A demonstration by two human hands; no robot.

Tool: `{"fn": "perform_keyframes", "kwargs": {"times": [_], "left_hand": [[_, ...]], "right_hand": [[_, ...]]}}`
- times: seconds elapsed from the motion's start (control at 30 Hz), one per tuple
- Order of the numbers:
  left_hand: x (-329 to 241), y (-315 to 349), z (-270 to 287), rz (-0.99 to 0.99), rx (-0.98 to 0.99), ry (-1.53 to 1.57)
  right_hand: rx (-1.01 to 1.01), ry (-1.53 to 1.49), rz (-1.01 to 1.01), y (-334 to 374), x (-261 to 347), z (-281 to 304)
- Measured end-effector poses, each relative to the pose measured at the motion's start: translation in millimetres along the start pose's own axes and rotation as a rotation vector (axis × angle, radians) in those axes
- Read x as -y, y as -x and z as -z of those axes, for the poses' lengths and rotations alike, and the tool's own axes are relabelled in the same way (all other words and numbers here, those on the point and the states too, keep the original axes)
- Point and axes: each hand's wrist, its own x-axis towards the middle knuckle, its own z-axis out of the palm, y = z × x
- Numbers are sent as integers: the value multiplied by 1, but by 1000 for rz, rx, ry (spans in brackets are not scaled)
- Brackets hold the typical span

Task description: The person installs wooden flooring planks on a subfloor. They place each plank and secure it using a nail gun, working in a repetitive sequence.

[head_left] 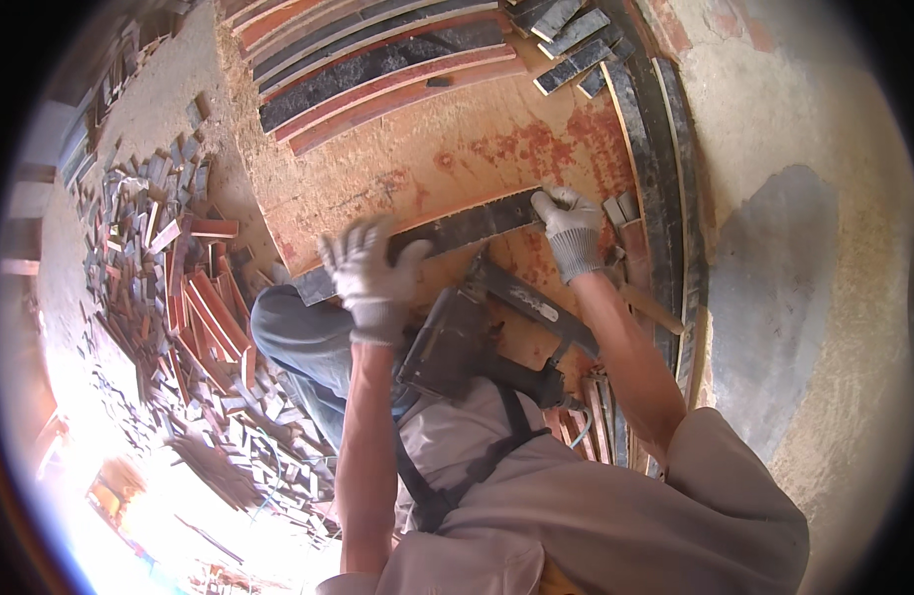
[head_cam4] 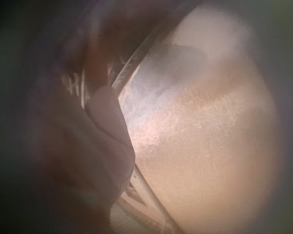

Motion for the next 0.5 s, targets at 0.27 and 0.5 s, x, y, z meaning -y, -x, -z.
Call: {"fn": "perform_keyframes", "kwargs": {"times": [0.27, 0.5], "left_hand": [[-26, -24, -14, 164, 154, 148], [-28, -26, -17, 150, 122, 112]], "right_hand": [[14, -39, -137, 2, 9, -1], [246, 995, 575, 128, 51, 33]]}}
